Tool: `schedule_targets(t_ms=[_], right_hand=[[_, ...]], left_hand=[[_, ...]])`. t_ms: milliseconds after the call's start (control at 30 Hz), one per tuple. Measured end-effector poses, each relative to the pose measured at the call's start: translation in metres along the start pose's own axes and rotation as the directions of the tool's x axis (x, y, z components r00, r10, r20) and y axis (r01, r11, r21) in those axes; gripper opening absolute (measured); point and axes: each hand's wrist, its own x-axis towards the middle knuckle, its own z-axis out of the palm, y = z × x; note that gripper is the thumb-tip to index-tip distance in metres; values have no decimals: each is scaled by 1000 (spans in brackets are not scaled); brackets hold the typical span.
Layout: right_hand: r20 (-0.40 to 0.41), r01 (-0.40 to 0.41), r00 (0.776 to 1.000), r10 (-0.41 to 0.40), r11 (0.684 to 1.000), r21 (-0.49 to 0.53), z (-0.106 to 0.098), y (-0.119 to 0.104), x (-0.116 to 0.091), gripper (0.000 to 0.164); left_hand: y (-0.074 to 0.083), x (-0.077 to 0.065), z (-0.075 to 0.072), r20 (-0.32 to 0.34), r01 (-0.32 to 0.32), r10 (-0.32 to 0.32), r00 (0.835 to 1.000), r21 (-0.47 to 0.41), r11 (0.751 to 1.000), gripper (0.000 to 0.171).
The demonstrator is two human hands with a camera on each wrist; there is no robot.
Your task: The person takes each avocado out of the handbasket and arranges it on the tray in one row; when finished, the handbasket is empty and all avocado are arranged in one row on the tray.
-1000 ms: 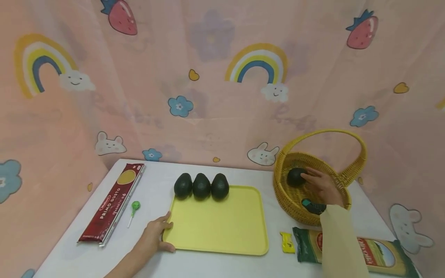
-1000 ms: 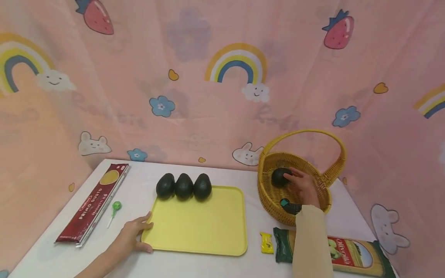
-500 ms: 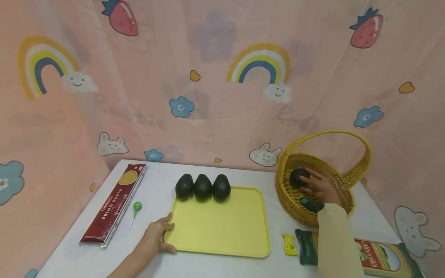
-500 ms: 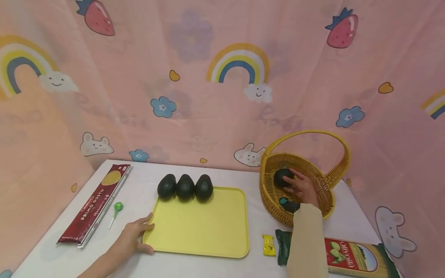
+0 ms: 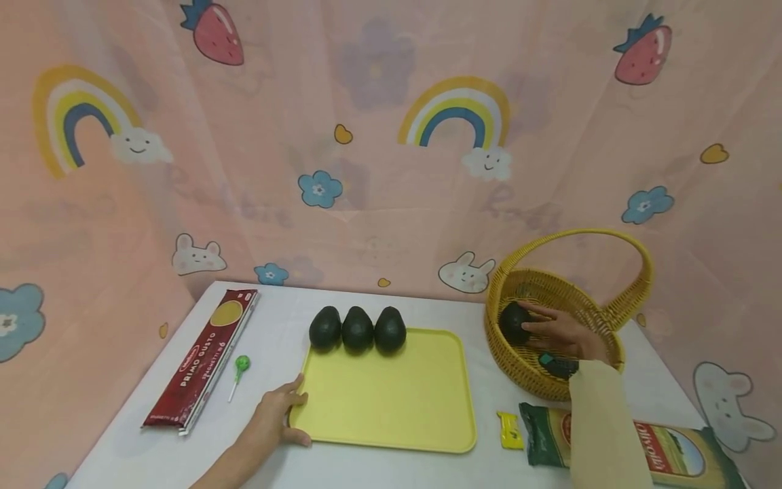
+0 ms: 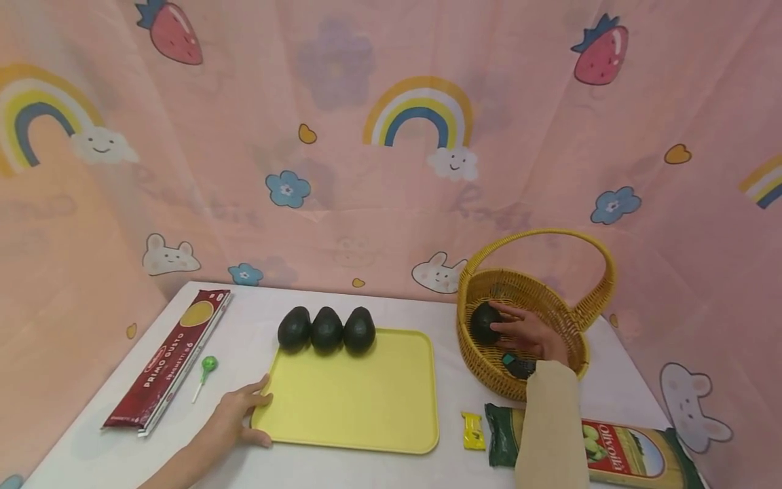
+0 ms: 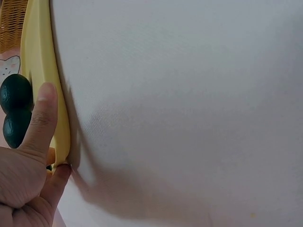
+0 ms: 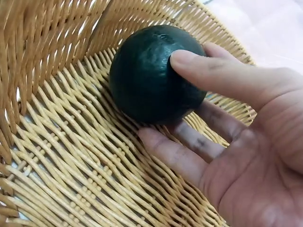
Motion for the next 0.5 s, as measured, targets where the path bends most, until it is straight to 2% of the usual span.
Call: schedule_targets(t_ms=[267, 400, 500], right_hand=[[19, -2, 1000, 2, 1000, 17, 2, 0, 0, 74], [2, 15, 1000, -15, 1000, -7, 2, 2, 1, 74], [-15, 31, 999, -31, 1000, -1, 2, 2, 1, 73]], left_hand=[[3, 1, 0, 3, 19, -19, 1000, -13, 1000, 73], [3, 1, 0, 5, 9, -9, 1000, 0, 1000, 73], [3, 0, 0, 1, 26, -26, 1000, -3, 1000, 73]])
